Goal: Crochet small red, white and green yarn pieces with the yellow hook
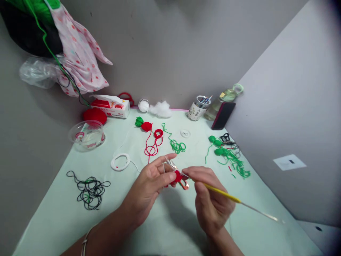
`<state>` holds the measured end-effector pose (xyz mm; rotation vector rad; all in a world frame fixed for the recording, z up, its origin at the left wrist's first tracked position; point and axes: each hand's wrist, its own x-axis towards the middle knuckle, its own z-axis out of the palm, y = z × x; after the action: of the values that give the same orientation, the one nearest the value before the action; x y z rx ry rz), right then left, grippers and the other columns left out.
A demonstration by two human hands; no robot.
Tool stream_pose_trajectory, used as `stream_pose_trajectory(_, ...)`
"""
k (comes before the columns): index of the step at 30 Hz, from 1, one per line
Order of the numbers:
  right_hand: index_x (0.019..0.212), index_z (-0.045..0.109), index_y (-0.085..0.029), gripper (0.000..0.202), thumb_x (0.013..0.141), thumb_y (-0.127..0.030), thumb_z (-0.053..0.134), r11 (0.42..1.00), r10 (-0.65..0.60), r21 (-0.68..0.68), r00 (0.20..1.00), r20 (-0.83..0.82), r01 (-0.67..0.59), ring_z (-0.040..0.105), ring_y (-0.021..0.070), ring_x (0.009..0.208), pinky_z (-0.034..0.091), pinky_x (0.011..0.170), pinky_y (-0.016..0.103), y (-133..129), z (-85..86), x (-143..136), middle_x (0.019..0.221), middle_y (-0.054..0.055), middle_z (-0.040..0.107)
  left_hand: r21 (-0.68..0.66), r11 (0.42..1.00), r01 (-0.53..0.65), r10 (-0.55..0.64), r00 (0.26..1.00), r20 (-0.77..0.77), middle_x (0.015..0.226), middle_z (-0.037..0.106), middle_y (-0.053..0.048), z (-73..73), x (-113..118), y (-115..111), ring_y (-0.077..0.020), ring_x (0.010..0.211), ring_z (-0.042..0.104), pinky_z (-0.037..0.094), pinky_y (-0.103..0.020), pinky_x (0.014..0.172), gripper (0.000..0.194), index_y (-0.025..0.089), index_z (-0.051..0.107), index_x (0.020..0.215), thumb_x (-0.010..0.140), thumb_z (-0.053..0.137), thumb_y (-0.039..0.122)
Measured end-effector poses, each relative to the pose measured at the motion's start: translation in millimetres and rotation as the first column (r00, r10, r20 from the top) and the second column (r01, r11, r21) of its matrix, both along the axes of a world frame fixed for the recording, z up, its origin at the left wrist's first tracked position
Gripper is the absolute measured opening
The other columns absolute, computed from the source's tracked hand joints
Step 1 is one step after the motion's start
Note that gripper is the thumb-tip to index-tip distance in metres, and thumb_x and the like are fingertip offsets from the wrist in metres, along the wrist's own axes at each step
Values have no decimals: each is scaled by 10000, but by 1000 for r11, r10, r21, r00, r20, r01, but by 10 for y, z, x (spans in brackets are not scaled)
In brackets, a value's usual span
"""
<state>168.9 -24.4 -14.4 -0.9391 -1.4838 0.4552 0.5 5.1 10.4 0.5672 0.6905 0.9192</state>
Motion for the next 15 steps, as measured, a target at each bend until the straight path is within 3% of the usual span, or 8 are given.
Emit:
stream_pose_trajectory(4, 1047, 785, -242, 204, 1040, -211, 583, 987, 62, -125, 957, -284, -101, 695, 198, 733, 580, 579, 335, 30, 60, 3, 883, 72, 755, 135, 989, -63, 78, 991, -108, 835, 662, 9, -30, -42, 16, -159, 803, 608, 468, -306, 816, 479, 216, 729, 1305, 844, 848, 269)
stream_pose_trajectory(6, 1022, 789, -239, 186, 1037, -233, 604, 977, 100, -147, 944, -313, -152, 703, 192, 738, 583, 589, 323, 57, 68, -16, 877, 67, 755, 164, 985, -45, 64, 991, -116, 860, 676, 2, -48, -26, 1, -167, 846, 633, 485, -312, 855, 457, 230, 736, 1294, 851, 844, 255)
stream_pose_trajectory(11, 1091, 808, -292, 246, 1020, -150, 620, 991, 56, -114, 992, -116, -69, 740, 215, 932, 634, 741, 353, 52, 21, -76, 992, 59, 798, 162, 986, -43, 57, 995, -86, 906, 704, -3, -49, 54, -50, -167, 874, 666, 509, -320, 896, 433, 239, 747, 1267, 848, 855, 237)
stream_pose_trajectory(15, 1248, 776, -342, 397, 967, -79, 677, 993, -115, 64, 968, 221, 104, 739, 206, 913, 630, 729, 345, -35, -52, -90, 1050, 56, 779, 84, 992, -90, 94, 995, -37, 865, 696, 7, -57, 101, -61, -168, 888, 649, 491, -312, 901, 490, 238, 756, 1270, 803, 907, 253)
